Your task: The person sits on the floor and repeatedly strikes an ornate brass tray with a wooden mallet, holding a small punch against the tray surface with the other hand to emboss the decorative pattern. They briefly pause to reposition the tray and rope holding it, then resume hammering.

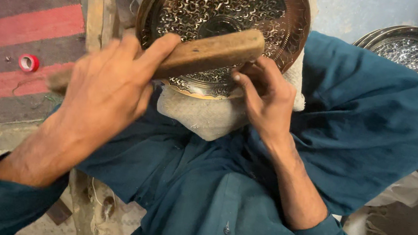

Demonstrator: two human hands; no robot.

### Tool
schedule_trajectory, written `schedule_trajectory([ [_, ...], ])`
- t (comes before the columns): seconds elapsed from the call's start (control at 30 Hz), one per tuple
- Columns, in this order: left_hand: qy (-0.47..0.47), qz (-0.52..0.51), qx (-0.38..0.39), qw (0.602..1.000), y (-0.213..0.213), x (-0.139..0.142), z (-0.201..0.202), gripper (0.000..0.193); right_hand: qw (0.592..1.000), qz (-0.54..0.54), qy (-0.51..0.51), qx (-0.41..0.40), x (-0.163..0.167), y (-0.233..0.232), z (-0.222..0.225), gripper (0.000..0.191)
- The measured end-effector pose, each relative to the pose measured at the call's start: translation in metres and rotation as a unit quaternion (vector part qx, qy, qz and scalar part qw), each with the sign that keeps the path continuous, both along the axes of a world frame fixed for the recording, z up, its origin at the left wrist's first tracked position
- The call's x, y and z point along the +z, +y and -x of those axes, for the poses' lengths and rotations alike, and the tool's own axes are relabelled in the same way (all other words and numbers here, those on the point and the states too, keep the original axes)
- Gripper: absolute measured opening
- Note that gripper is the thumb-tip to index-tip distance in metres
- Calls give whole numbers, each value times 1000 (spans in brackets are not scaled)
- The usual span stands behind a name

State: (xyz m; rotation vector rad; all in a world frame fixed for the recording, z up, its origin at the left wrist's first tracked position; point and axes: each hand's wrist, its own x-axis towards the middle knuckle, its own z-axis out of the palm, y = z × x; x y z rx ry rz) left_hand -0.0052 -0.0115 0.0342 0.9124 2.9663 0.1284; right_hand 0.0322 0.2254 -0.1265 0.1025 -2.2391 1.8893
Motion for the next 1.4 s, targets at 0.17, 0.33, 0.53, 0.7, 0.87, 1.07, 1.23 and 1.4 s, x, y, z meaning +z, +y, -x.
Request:
schedule_trajectory([
  [0.17, -9, -130, -11, 991, -1, 4, 8, 79, 1000, -22, 3, -18, -1, -2, 0, 33],
  [0.33, 22, -18, -38, 999, 1, 8, 9, 83, 1000, -27, 5, -10, 1, -1, 0, 32],
  [0.53, 84, 33, -53, 995, 3, 7, 6, 73, 999, -41, 9, -16, 3, -1, 1, 29],
  [0.7, 156, 106, -52, 981, 2, 5, 5, 67, 1000, -26, -4, -4, 4, -1, 2, 27],
  [0.87, 89, 47, -37, 994, -1, 3, 9, 74, 1000, -21, -8, -9, 4, -3, 2, 35],
  [1.07, 95, 56, -34, 993, -2, 1, 7, 75, 1000, -13, -8, 0, 4, -3, 1, 36],
  [1.23, 97, 15, -27, 995, -2, 0, 5, 73, 1000, -7, -10, -1, 2, -3, 1, 38],
  [1.4, 151, 101, -38, 983, -2, 3, 4, 71, 1000, -12, -11, -1, 0, -2, 2, 34],
])
